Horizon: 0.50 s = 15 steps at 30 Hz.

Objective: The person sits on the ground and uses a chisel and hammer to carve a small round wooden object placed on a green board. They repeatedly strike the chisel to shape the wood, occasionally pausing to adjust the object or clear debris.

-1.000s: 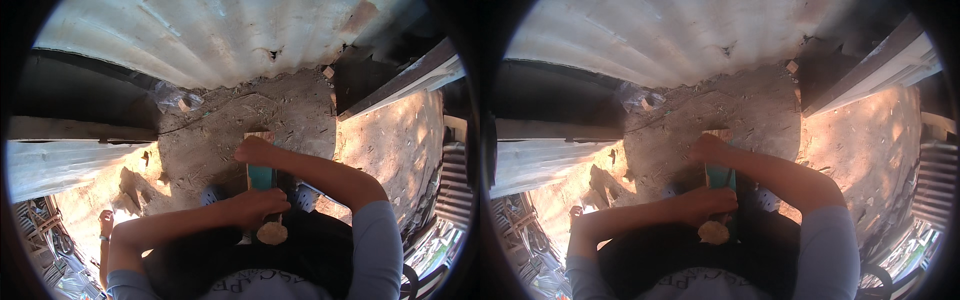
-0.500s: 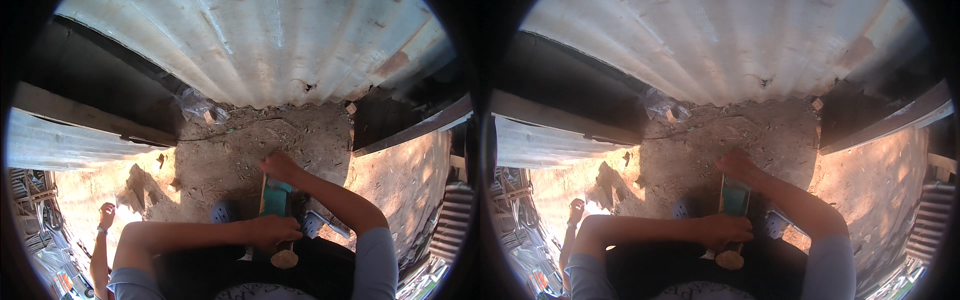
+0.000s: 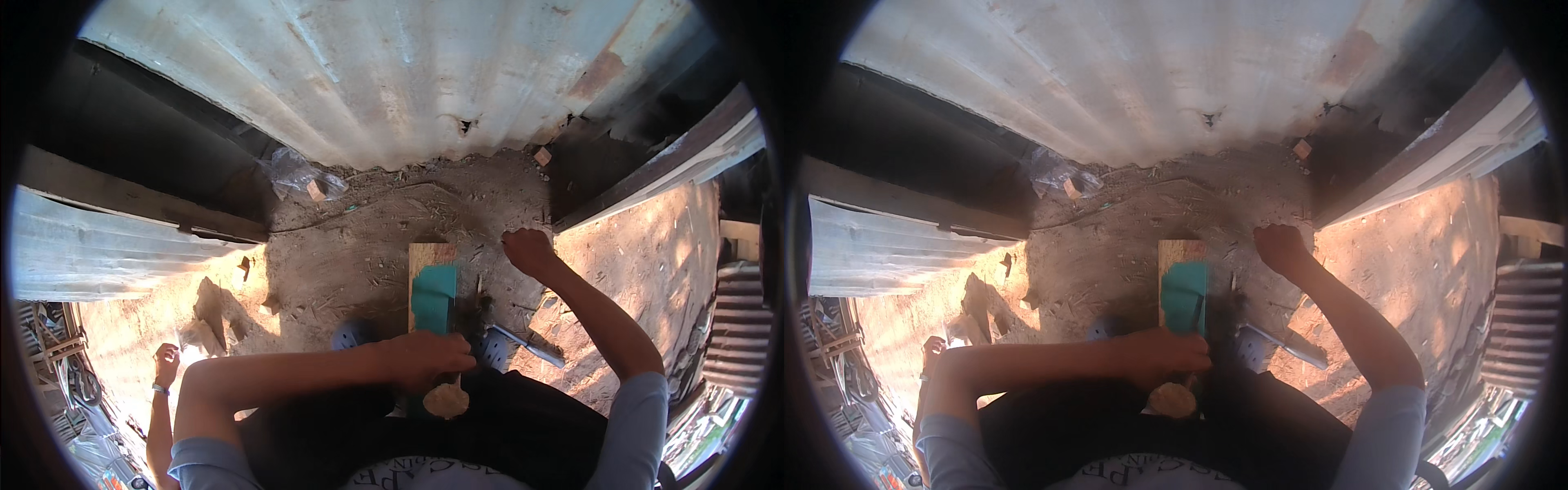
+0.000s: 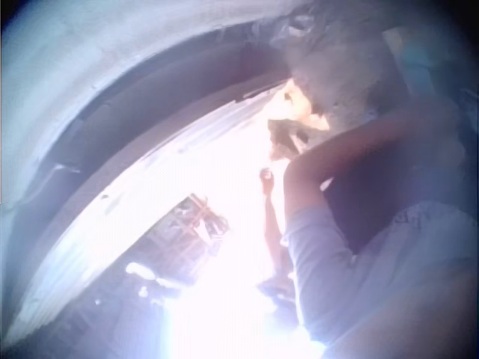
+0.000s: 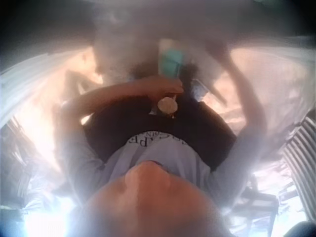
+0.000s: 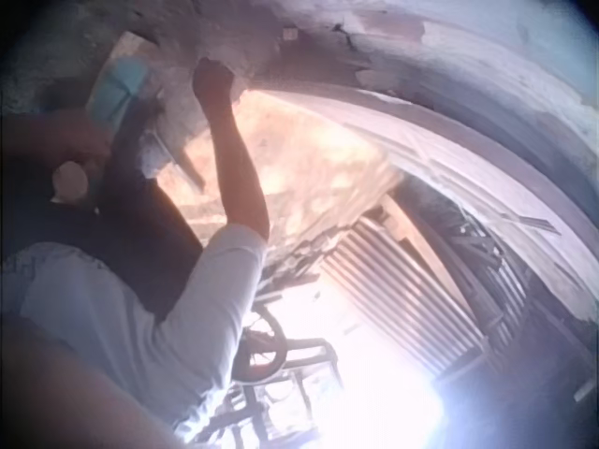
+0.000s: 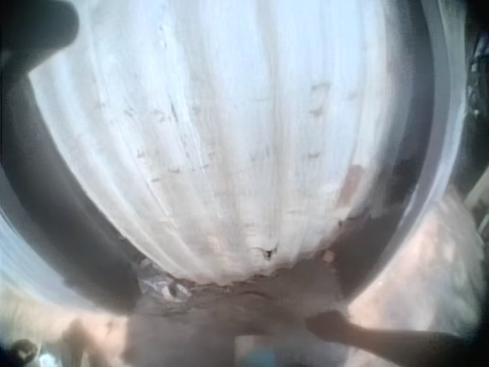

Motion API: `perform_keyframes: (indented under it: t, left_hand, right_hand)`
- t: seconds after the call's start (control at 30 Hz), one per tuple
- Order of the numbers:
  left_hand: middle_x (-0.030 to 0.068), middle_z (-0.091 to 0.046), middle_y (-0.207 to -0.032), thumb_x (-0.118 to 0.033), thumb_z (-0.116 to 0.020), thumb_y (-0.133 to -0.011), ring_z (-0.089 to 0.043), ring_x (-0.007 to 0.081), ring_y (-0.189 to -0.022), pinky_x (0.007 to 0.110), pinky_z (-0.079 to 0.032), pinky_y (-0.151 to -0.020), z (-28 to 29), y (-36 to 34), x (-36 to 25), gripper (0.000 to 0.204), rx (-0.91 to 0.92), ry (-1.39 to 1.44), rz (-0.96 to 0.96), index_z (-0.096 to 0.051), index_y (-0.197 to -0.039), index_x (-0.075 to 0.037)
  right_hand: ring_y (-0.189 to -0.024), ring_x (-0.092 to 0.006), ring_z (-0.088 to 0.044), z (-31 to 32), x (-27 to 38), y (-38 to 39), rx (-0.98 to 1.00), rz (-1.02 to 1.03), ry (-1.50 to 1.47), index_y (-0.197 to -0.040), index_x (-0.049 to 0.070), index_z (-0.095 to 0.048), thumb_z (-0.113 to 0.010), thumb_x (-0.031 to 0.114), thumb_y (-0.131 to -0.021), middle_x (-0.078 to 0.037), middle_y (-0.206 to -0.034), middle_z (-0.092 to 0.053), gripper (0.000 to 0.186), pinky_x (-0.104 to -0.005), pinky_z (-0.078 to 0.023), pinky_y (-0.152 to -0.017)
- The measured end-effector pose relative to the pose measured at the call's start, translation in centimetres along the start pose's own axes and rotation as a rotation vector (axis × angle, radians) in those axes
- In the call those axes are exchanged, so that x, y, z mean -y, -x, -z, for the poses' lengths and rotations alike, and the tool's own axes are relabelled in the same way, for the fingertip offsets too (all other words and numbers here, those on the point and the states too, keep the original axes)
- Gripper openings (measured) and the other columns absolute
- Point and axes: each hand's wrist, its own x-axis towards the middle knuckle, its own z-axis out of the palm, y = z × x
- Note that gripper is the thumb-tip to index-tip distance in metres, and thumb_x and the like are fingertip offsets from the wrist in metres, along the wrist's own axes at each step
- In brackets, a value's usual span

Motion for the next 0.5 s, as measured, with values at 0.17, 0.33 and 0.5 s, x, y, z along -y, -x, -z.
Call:
perform_keyframes:
  t: [0.17,0.33,0.5]
  left_hand:
    - [0.0106,-0.054,-0.093,-0.008,-0.066,-0.075,-0.056,0.0275,-0.093,0.036,-0.049,-0.074,2.0,-0.3,0.4,0.026,-0.115,0.119,-0.025,-0.051,-0.096,-0.005]
    - [0.0095,-0.058,-0.092,-0.012,-0.065,-0.081,-0.058,0.0244,-0.088,0.034,-0.047,-0.078,4.7,-1.3,-1.1,0.017,-0.271,-0.113,0.088,-0.054,-0.093,-0.006]
    - [0.0056,-0.061,-0.095,-0.013,-0.066,-0.082,-0.059,0.0166,-0.092,0.031,-0.046,-0.081,7.0,-1.5,-1.4,0.017,-0.289,0.169,0.384,-0.057,-0.095,-0.007]
  right_hand:
    - [-0.077,-0.0317,-0.066,-0.6,0.0,4.6,0.112,-0.034,-0.033,-0.091,0.005,-0.061,-0.051,0.043,-0.091,-0.014,-0.078,-0.066,0.039,-0.0443,-0.051,-0.068]
    - [-0.074,-0.0321,-0.064,-1.8,0.6,10.1,0.261,0.013,-0.114,-0.092,0.005,-0.061,-0.05,0.048,-0.089,-0.015,-0.075,-0.063,0.045,-0.0442,-0.05,-0.067]
    - [-0.083,-0.0316,-0.062,-4.4,2.6,16.9,0.253,0.076,-0.266,-0.106,0.007,-0.053,-0.055,0.043,-0.086,-0.013,-0.09,-0.06,0.041,-0.0438,-0.05,-0.072]
